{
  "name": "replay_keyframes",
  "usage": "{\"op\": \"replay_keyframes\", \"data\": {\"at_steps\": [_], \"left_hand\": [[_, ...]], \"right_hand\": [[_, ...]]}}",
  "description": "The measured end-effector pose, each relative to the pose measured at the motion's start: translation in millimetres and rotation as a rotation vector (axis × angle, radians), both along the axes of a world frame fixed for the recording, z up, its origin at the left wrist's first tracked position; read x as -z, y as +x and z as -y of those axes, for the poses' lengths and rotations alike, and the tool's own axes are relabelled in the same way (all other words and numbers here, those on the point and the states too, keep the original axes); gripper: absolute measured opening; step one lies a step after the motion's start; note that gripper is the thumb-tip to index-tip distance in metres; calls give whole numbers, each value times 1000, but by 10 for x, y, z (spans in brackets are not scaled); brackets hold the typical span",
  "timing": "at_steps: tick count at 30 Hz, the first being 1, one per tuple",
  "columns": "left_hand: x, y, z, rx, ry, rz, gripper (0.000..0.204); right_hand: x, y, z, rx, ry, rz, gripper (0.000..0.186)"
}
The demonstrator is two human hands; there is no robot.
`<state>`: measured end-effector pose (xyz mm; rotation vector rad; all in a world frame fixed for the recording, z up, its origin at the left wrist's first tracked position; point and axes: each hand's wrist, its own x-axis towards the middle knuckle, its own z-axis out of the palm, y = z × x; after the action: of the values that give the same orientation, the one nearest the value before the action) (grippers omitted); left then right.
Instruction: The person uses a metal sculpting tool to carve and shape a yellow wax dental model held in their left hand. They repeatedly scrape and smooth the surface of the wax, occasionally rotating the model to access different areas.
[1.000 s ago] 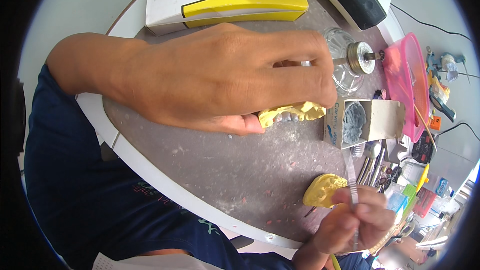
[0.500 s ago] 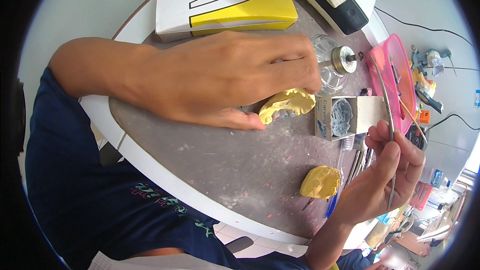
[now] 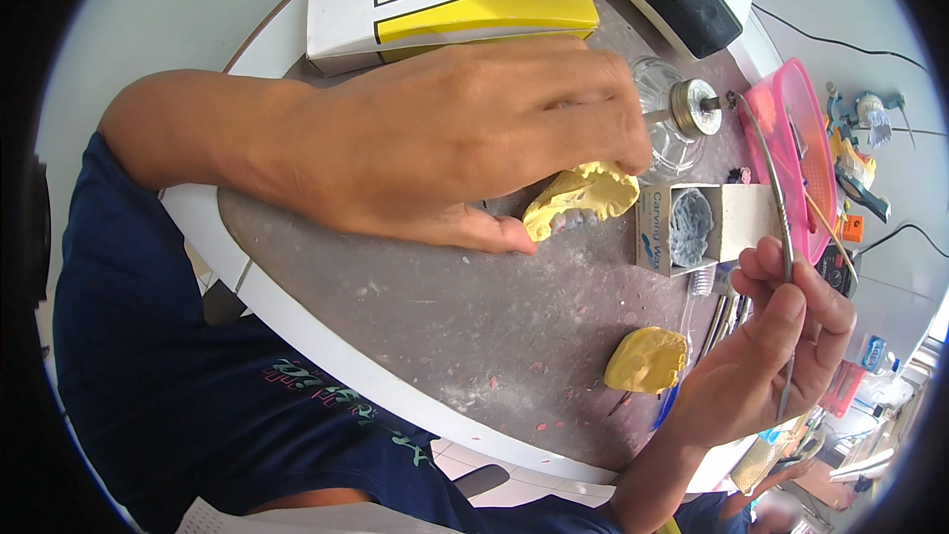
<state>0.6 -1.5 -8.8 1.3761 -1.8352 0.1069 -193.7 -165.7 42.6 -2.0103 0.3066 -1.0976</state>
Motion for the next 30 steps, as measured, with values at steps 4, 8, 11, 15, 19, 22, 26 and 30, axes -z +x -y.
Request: {"op": "replay_keyframes", "data": {"at_steps": [4,8,11,15,19,22,26,30], "left_hand": [[-2,7,9,1,8,10,60],[-46,1,5,0,57,-2,60],[-63,7,1,-5,67,13,59],[-76,-22,21,-13,128,-4,59],[-100,-33,13,-23,170,-10,59],[-102,-69,21,-34,194,-67,64],[-124,-56,18,-55,229,-85,67],[-124,-72,26,-72,215,-64,69]], "right_hand": [[-15,-1,-10,-1,10,-5,14],[-12,0,-10,5,23,-7,14],[-35,-28,4,0,29,-14,13],[-90,-205,53,22,14,-40,13],[-120,-370,51,102,56,-121,10],[-134,-435,44,135,95,-199,10],[-113,-408,69,161,155,-322,9],[-89,-399,47,138,210,-363,10]]}}
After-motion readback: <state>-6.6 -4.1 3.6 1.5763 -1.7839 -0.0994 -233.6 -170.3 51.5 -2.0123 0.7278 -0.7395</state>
